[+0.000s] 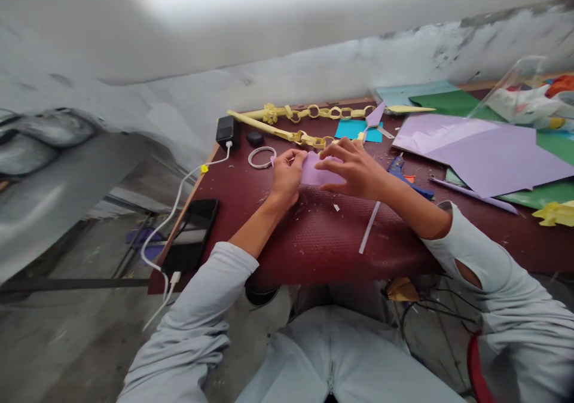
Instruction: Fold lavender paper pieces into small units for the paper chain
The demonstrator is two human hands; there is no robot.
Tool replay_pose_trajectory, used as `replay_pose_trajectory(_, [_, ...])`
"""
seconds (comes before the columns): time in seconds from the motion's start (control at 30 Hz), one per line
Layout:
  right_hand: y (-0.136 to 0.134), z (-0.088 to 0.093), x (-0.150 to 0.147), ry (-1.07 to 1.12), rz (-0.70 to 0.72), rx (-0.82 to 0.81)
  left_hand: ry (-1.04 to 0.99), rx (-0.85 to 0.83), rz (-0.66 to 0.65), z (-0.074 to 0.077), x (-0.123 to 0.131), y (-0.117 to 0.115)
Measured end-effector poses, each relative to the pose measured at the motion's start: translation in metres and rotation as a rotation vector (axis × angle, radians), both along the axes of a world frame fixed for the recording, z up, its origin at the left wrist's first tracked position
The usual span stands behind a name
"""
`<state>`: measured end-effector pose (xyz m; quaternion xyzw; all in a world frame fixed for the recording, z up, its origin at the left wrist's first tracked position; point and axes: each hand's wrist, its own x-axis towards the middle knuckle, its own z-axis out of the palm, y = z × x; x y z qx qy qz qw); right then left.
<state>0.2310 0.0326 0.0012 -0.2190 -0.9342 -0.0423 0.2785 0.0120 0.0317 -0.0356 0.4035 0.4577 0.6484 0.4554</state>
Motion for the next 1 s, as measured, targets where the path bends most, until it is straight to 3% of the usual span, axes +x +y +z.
replay_pose_trajectory(0.13, [0.003, -0.004, 0.0, -0.075, -0.037, 0.02, -0.097, -0.064, -0.04, 0.006, -0.003, -0.003])
replay_pose_trajectory(0.47, [-0.005, 0.002, -0.002, -0.007, -0.031, 0.047, -0.15, -0.142, -0.127, 0.014, -0.006, -0.01])
replay_pose_trajectory(0.63, [-0.002, 0.004, -0.005, 0.259, 0.027, -0.184, -0.112, -0.139, -0.297, 0.025, -0.004, -0.02])
replay_pose_trajectory(0.77, [-0.001, 0.005, -0.004, 0.546, -0.073, -0.461, -0.085, -0.1, -0.367, 0.03, 0.0, -0.026])
replay_pose_trajectory(1.0, [-0.001, 0.009, -0.002, 0.72, -0.12, -0.676, -0.076, -0.084, -0.389, 0.021, -0.005, -0.019])
